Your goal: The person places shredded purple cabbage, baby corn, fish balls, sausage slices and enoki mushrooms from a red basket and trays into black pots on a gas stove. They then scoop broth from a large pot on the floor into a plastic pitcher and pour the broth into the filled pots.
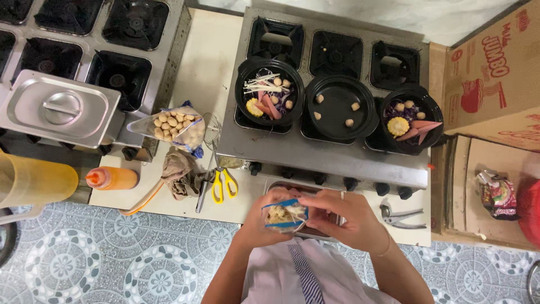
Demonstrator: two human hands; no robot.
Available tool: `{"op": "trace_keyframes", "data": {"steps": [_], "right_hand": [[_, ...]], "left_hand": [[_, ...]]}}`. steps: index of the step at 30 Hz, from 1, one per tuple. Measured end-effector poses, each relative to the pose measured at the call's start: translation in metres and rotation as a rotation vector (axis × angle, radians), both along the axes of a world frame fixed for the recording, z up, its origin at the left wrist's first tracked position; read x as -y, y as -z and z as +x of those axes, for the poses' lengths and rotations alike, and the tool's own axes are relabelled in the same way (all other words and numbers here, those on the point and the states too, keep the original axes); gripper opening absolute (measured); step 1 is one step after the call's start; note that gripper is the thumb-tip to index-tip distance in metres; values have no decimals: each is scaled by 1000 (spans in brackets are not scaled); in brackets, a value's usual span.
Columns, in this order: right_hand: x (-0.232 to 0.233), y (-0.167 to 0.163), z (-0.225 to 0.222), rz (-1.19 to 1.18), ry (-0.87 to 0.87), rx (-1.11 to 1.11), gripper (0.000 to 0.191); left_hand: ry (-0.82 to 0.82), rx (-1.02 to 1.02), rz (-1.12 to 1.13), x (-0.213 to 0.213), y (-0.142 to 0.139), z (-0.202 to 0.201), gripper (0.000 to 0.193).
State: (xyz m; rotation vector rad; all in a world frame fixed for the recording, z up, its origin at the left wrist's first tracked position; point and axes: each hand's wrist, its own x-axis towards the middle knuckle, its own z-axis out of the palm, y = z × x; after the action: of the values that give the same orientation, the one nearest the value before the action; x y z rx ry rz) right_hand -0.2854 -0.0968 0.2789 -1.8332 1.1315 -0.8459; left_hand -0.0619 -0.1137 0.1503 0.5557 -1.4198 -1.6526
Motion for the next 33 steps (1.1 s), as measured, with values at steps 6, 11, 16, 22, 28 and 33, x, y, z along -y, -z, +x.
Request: {"op": "trace_keyframes", "data": {"steps": [6, 11, 16, 22, 28, 33], "right_hand": [[-7, -15, 4, -125, -28, 25, 46], [-12, -17, 6, -115, -12, -6, 41], [-10, -13, 9, -82, 10, -102, 39], [-3, -5, 12, -49, 45, -135, 38], [2, 6, 10, -73, 81, -173, 29], [2, 9, 5, 80, 106, -33, 18]], "left_hand": [[-43, 32, -198, -1, -5, 5, 68], [-69, 87, -282, -1, -18, 4, 70], [-128, 246, -484, 4, -41, 1, 75], [-152, 348, -526, 9, -56, -5, 73], [-175, 382, -508, 8, -56, -4, 71], [-169, 434, -486, 10, -48, -2, 76]]}}
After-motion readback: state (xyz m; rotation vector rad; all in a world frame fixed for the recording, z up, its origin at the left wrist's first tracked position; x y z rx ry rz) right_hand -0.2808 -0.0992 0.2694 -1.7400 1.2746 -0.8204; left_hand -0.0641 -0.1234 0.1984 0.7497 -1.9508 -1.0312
